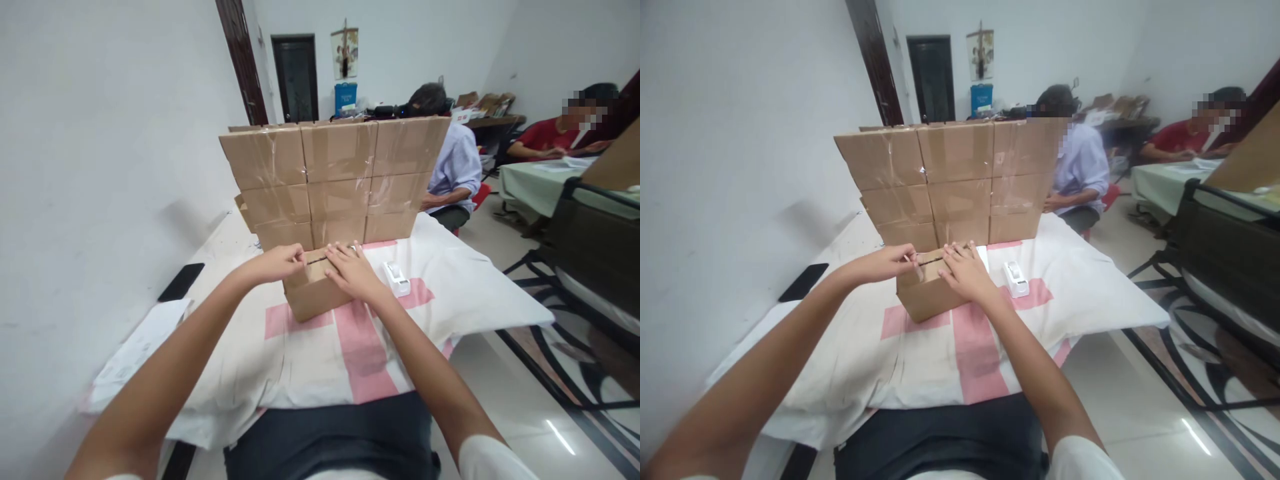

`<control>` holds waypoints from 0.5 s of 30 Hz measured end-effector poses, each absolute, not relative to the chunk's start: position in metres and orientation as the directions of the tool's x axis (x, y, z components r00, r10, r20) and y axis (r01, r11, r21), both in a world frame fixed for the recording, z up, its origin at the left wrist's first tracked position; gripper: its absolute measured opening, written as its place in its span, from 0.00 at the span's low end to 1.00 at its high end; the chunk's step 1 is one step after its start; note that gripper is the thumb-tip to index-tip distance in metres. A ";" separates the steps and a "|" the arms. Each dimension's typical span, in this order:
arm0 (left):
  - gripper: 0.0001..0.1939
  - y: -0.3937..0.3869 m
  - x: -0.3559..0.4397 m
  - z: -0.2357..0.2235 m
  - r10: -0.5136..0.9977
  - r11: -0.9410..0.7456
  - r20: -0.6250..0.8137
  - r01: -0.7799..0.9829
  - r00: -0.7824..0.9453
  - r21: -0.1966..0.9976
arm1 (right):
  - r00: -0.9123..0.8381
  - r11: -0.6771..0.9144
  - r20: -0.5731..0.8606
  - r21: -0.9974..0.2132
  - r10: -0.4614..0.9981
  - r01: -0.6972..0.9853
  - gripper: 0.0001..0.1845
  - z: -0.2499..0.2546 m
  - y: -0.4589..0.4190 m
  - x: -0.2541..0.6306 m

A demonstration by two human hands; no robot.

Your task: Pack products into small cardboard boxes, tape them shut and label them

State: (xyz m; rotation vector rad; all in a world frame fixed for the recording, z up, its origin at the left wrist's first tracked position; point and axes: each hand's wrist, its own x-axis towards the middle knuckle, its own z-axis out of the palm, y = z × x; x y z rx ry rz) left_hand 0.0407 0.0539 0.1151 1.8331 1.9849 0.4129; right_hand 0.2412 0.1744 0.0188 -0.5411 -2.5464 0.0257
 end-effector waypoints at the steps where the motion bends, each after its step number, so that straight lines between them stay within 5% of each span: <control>1: 0.10 0.063 0.037 0.118 0.987 0.111 -0.159 0.873 -0.039 0.475 | -0.782 0.915 0.484 -0.122 0.394 0.385 0.25 0.014 0.175 0.237; 7: 0.12 0.102 0.032 0.116 0.930 0.147 -0.367 0.905 0.011 0.399 | -0.740 0.890 0.508 -0.144 0.441 0.432 0.25 -0.004 0.175 0.231; 15: 0.18 0.124 0.035 0.107 0.951 0.139 -0.301 0.970 -0.074 0.201 | -0.737 0.887 0.503 -0.162 0.452 0.433 0.26 -0.001 0.175 0.231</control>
